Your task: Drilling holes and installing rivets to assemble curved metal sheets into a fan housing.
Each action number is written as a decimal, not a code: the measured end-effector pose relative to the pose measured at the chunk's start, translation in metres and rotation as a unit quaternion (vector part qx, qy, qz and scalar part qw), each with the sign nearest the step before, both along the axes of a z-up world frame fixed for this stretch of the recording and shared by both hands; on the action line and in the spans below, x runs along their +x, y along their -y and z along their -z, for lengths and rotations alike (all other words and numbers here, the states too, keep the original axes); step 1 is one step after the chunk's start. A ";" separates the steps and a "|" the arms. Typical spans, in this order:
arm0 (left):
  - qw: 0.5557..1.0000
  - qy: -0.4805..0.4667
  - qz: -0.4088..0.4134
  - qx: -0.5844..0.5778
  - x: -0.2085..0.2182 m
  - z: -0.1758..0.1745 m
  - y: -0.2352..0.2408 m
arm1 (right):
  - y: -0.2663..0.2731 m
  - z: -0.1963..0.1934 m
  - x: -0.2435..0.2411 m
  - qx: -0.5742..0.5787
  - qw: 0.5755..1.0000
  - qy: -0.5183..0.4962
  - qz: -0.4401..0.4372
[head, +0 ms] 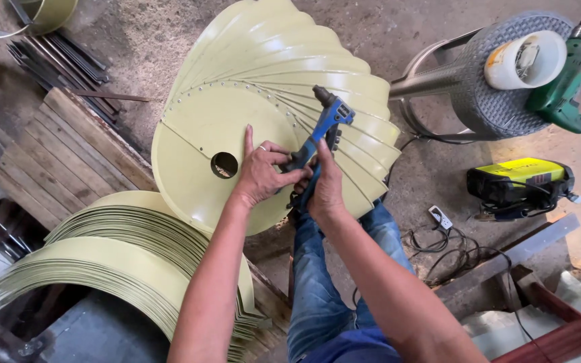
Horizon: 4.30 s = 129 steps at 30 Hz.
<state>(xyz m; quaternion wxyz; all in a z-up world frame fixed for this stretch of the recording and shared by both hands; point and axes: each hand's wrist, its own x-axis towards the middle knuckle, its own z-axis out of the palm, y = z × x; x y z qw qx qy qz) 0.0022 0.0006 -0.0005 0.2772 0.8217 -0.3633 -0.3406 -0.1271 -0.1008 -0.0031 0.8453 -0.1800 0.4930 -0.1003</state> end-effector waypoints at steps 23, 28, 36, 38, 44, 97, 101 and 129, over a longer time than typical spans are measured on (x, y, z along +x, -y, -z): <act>0.996 0.078 -0.030 -0.030 -0.010 0.009 0.004 | -0.012 0.024 0.013 -0.011 0.993 -0.120 0.019; 0.994 0.087 -0.043 -0.044 -0.016 0.010 0.007 | -0.002 0.000 0.026 -0.095 0.989 -0.107 -0.018; 0.978 0.101 -0.107 -0.145 -0.013 0.050 -0.001 | 0.023 -0.004 0.052 -0.224 0.967 -0.034 -0.115; 0.987 0.059 -0.106 -0.107 -0.012 0.035 0.003 | 0.030 0.006 0.051 -0.227 0.966 -0.041 -0.115; 0.995 -0.037 -0.076 -0.060 0.006 0.023 -0.002 | 0.032 0.039 0.057 -0.192 0.978 -0.027 -0.072; 0.999 -0.047 0.011 -0.006 -0.002 0.015 -0.013 | 0.196 0.033 -0.072 -0.492 0.796 -0.295 -0.195; 0.998 0.022 0.050 0.016 -0.007 0.012 -0.007 | 0.355 0.112 -0.144 -0.607 0.700 -0.363 -0.103; 0.967 0.163 0.051 0.192 -0.003 0.183 -0.080 | 0.503 0.255 -0.146 -0.512 0.579 -0.455 -0.442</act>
